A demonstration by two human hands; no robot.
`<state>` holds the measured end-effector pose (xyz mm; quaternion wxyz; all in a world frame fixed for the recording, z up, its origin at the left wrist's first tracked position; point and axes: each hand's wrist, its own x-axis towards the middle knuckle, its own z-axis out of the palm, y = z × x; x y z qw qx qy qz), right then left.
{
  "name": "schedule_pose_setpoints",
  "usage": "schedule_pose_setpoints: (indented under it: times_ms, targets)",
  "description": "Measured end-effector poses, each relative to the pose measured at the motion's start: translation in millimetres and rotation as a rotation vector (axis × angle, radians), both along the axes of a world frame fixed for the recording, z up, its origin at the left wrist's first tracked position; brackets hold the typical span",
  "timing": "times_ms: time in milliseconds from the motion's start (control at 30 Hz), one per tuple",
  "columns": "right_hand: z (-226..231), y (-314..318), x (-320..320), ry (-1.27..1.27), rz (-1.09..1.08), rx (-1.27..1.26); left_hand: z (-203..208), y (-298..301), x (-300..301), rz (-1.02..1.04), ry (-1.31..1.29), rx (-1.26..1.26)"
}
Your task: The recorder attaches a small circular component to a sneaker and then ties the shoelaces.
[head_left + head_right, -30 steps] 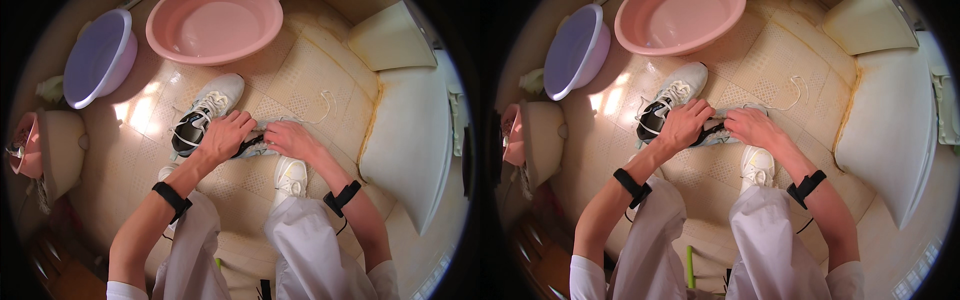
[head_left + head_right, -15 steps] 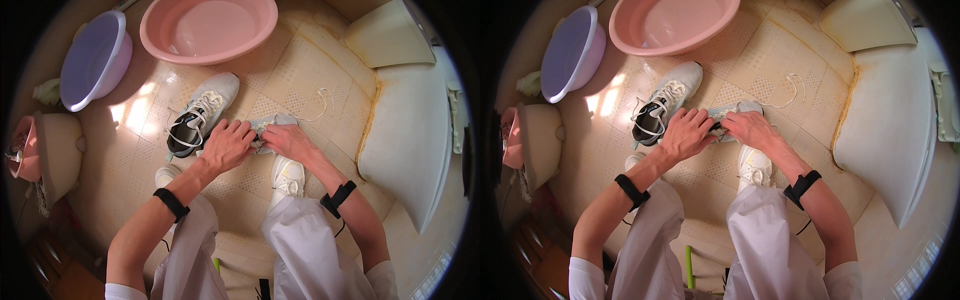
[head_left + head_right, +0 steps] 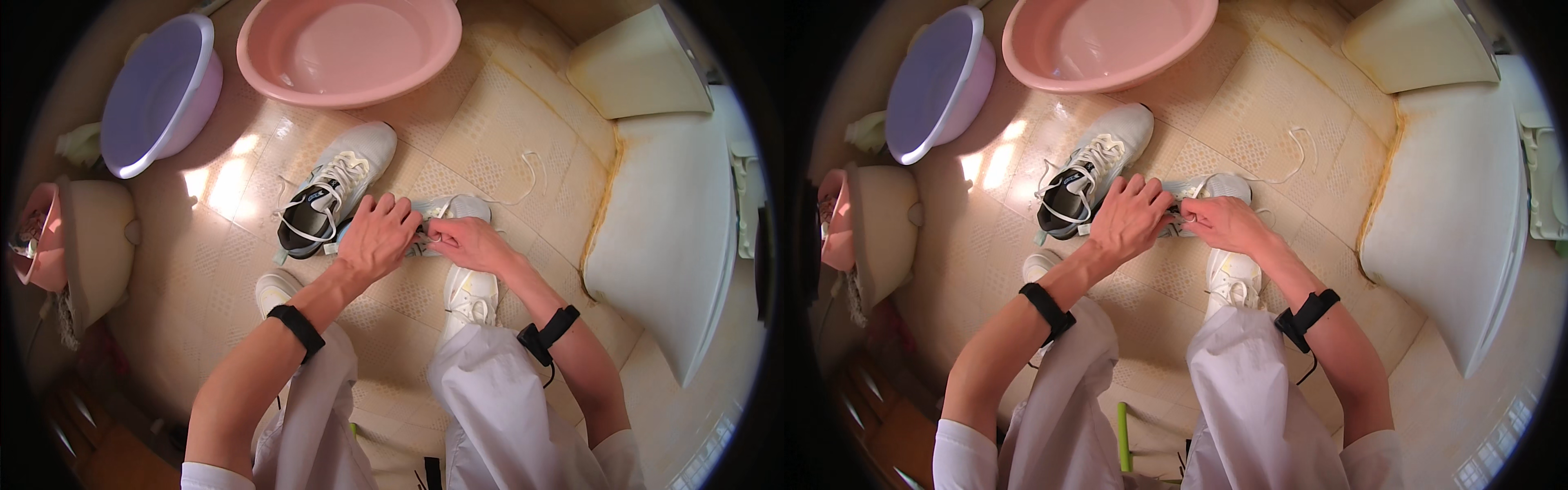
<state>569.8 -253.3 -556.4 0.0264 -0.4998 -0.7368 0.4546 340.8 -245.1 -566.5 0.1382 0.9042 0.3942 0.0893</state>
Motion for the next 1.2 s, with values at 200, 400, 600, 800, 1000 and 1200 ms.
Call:
schedule_pose_setpoints:
  times_ms: [200,400,600,800,1000,1200]
  targets:
    - [1,6,17,0.054,0.170,0.174,-1,2,0,0.013,-0.022,-0.048]
    - [8,-2,-10,-0.432,0.233,0.229,-10,2,2,-0.037,-0.008,-0.007]
    - [-13,-13,-10,-0.300,0.177,0.200,3,4,1,-0.063,-0.021,-0.142]
    - [0,-17,0,-0.064,0.044,0.187,-3,1,-2,-0.069,-0.022,-0.197]
    - [0,-22,12,-0.071,0.223,0.336,-6,6,1,-0.078,-0.032,-0.201]
    - [31,-11,29,-0.138,0.291,0.249,-4,8,-2,-0.079,-0.010,-0.252]
